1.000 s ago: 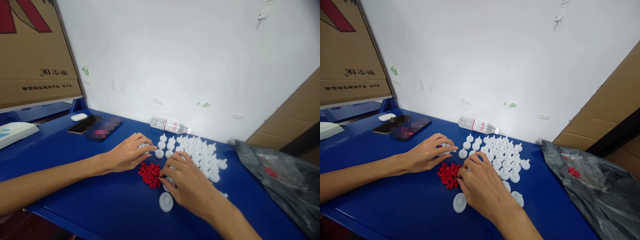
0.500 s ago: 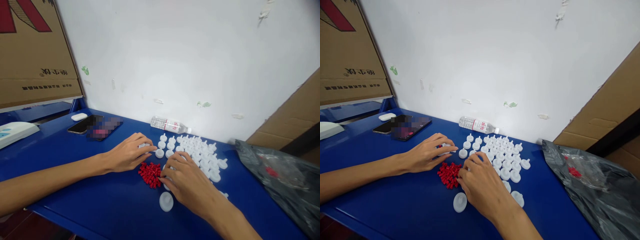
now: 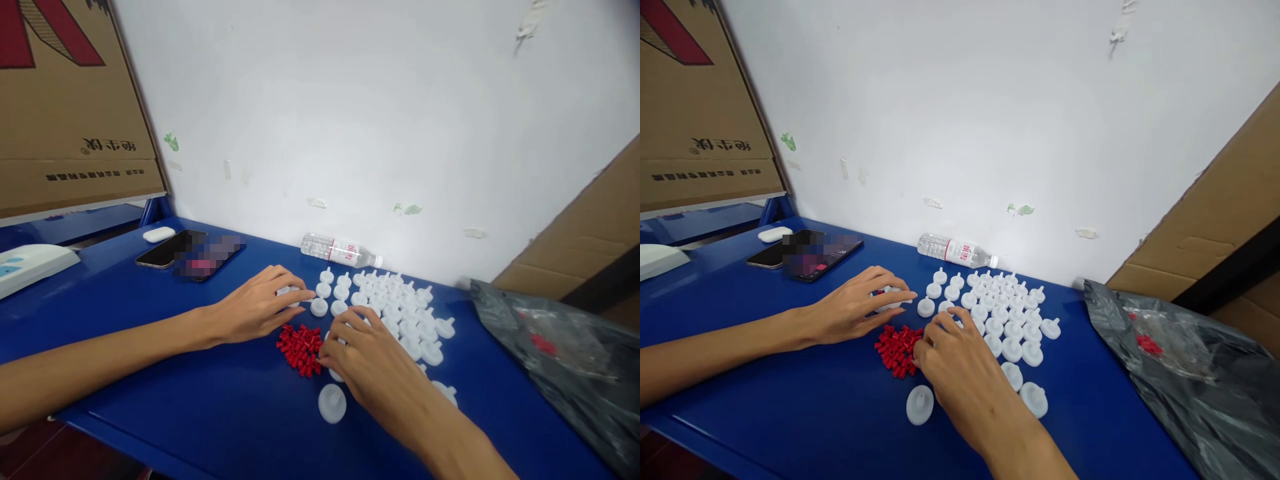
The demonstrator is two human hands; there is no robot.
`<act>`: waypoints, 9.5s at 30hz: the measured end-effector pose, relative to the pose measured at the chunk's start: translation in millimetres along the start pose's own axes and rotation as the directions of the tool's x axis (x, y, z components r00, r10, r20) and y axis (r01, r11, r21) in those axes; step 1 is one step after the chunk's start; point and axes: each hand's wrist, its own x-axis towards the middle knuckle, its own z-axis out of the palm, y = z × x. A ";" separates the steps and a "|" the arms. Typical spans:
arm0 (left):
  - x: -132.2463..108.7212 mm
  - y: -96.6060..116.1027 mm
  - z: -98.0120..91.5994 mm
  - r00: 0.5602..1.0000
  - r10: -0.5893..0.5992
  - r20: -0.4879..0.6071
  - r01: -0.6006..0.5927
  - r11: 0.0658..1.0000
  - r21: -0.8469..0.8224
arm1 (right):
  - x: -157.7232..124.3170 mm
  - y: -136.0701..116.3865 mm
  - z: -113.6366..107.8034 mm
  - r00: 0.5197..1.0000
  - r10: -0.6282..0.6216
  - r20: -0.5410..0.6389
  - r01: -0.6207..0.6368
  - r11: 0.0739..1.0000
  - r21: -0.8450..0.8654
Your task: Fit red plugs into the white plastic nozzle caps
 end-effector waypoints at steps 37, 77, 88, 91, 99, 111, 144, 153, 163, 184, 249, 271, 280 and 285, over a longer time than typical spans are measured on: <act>-1.6 0.6 0.2 1.000 -0.008 0.021 0.009 0.999 -0.036 | -2.5 6.5 -20.8 0.999 0.037 0.028 -0.044 0.938 0.344; 0.0 46.8 -16.7 0.972 -0.192 -0.134 0.098 0.853 -0.513 | 4.7 -13.5 -10.8 0.819 0.104 -0.564 0.084 0.951 0.297; 6.9 49.8 -21.3 0.987 -0.116 -0.109 0.038 0.836 -0.548 | 9.3 -14.0 -15.5 0.800 -0.179 -0.572 0.215 0.977 -0.005; 7.4 51.3 -22.2 0.985 -0.126 -0.114 0.043 0.836 -0.547 | 10.8 -14.7 -15.1 0.792 -0.192 -0.580 0.214 0.976 -0.031; 6.9 34.3 -23.4 0.952 -0.130 -0.278 0.047 0.957 -0.286 | 6.5 -2.1 -15.0 0.837 -0.167 -0.521 0.156 0.986 -0.065; 1.3 -40.5 -29.9 0.944 -0.098 -0.316 0.134 0.987 0.092 | -3.7 25.4 -45.0 0.886 -0.155 -0.437 0.022 0.956 -0.293; -19.0 -82.5 -6.2 0.833 -0.551 0.037 0.546 0.832 0.097 | 28.3 37.5 -23.8 0.947 0.294 0.127 -0.298 0.954 0.014; 6.8 -33.2 -33.2 0.978 -0.173 0.113 0.187 0.974 -0.130 | 27.7 32.7 -23.0 0.940 0.320 0.122 -0.322 0.947 -0.004; 5.6 -9.2 -33.7 0.936 -0.027 0.352 0.127 0.957 -0.262 | 27.9 36.6 -19.4 0.926 0.372 0.059 -0.370 0.928 -0.046; 4.1 -6.7 -22.3 0.955 0.034 0.295 0.059 0.952 -0.302 | 25.9 35.1 -12.1 0.905 0.385 0.180 -0.387 0.922 -0.024; 2.5 -2.0 -18.0 0.984 -0.155 -0.088 0.102 0.893 -0.439 | 41.7 -4.9 -7.0 0.930 0.009 -0.367 0.026 0.996 0.091; 13.6 -31.3 -43.0 0.823 -0.515 -0.239 0.476 0.855 -0.204 | 43.7 -2.0 -7.0 0.937 0.234 -0.260 -0.210 0.971 0.115; 0.5 -51.1 -46.7 0.793 -0.601 0.105 0.545 0.775 0.319 | 36.9 7.2 1.4 0.981 0.194 0.004 -0.194 0.978 0.075; -6.0 -47.1 -37.9 0.764 -0.621 0.179 0.539 0.765 0.354 | 36.5 6.2 -0.3 0.969 0.232 0.085 -0.240 0.965 0.107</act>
